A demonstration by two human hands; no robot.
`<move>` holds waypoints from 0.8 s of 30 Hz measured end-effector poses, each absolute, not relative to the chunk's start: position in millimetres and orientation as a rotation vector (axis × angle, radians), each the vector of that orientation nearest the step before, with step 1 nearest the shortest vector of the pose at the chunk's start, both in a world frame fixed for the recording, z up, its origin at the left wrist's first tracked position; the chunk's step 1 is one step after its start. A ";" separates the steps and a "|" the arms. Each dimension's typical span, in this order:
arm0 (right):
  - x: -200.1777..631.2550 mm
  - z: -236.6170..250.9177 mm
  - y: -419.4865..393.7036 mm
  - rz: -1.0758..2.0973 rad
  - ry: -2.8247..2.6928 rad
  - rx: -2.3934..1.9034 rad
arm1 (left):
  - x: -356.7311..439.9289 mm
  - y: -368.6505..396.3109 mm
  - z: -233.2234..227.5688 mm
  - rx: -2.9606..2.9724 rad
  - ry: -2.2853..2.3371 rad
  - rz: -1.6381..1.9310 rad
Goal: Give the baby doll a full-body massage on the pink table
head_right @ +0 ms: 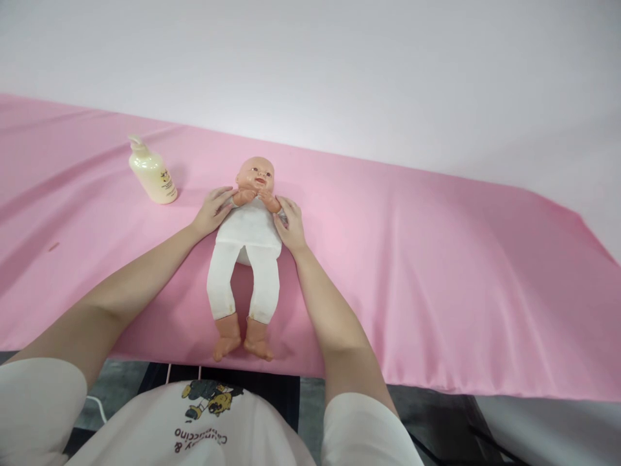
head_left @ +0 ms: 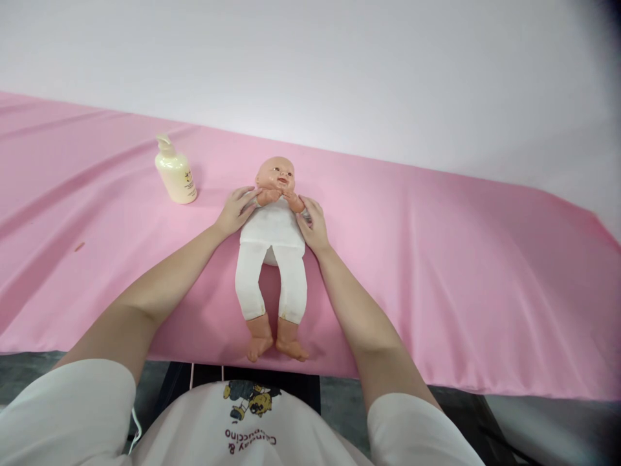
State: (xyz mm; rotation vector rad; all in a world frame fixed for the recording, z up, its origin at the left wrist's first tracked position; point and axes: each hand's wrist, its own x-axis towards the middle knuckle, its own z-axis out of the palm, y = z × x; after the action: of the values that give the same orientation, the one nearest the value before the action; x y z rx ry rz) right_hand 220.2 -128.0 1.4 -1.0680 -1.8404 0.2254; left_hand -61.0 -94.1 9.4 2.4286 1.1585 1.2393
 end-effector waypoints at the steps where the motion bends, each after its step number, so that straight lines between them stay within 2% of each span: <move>1: 220.1 1.8 -128.2 0.230 -1.841 -1.070 | -60.8 -94.4 10.0 2.427 1.159 1.240; 17: 220.4 2.1 -127.7 0.249 -1.848 -1.054 | -57.4 -98.1 15.2 2.443 1.149 1.270; 24: 221.8 -3.2 -127.9 0.289 -1.587 -1.075 | -62.5 -97.2 12.0 2.287 1.246 1.423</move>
State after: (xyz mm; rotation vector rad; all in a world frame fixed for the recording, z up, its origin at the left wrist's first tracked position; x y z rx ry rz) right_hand 221.8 -127.9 -3.2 -1.0752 -1.5870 0.2891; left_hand -62.5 -97.2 12.0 2.2865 1.2458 1.4226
